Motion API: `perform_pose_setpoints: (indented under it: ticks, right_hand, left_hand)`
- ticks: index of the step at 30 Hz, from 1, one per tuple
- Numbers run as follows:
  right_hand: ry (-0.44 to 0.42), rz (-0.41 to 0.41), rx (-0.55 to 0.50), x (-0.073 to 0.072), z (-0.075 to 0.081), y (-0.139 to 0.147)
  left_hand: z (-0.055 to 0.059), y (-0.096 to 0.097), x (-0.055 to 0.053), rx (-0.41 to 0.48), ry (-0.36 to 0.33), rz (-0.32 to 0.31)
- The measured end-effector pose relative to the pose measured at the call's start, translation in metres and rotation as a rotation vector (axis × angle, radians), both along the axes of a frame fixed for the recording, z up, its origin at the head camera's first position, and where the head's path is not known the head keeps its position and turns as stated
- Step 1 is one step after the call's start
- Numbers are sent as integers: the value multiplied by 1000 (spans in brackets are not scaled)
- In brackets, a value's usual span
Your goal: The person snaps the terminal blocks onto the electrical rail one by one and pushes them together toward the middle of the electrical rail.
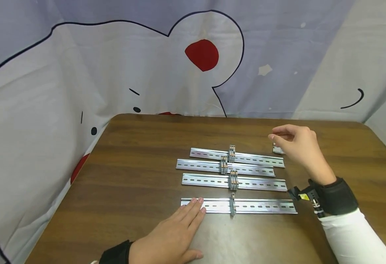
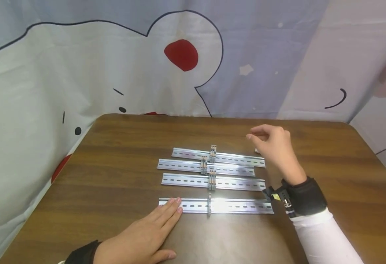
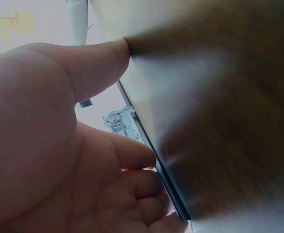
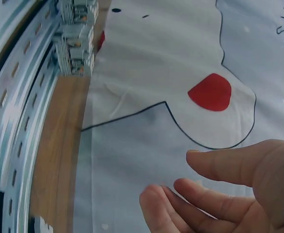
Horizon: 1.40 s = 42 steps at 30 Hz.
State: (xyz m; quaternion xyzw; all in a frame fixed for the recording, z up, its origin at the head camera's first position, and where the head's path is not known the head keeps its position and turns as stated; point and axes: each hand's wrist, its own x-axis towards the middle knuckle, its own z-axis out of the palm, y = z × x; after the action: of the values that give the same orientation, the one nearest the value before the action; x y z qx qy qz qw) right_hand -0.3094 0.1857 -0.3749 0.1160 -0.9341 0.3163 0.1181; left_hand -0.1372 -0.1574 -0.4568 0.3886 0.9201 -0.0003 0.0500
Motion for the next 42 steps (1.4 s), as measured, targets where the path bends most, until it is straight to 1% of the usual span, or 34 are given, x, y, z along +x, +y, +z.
perform_pose_setpoints:
  ticks: [3,5,9,12,14,17,20,24,27,30,33,35,37,39,42]
  right_hand:
    - [-22,-8,27,-7,-3,3]
    - [-59,-7,86,-15,-7,6]
    - [-187,15,263,-34,-20,12]
    - [-280,48,352,-42,-31,15]
    - [-300,64,391,-45,-37,16]
    - [-287,65,428,-47,-44,18]
    - [-264,36,438,-47,-50,20]
    - [-261,-5,409,-46,-52,23]
    - [-263,-15,393,-45,-51,25]
    - [-237,3,388,-45,-48,28]
    - [-206,56,389,-45,-46,31]
    - [-212,98,378,-45,-45,34]
    - [-245,115,348,-45,-42,36]
    - [-286,107,314,-44,-38,38]
    - [-299,71,274,-42,-33,41]
  left_hand:
    - [0,0,0,-3,0,2]
    - [1,-1,1,7,5,3]
    - [2,-3,1,16,5,8]
    - [2,-4,1,-1,-6,14]
    - [2,-4,1,-11,-11,13]
    - [1,-4,1,-14,-20,10]
    - [0,-3,1,-15,-19,9]
    - [-2,-3,1,-11,26,-3]
    - [-4,-3,2,-3,61,-15]
    - [-5,-2,1,-1,68,-19]
    - [-5,-2,1,-1,63,-20]
    - [-4,-1,1,-7,48,-17]
    - [-3,-1,1,-11,33,-15]
    - [-3,0,0,-17,21,-15]
    - [-2,0,0,-16,14,-15]
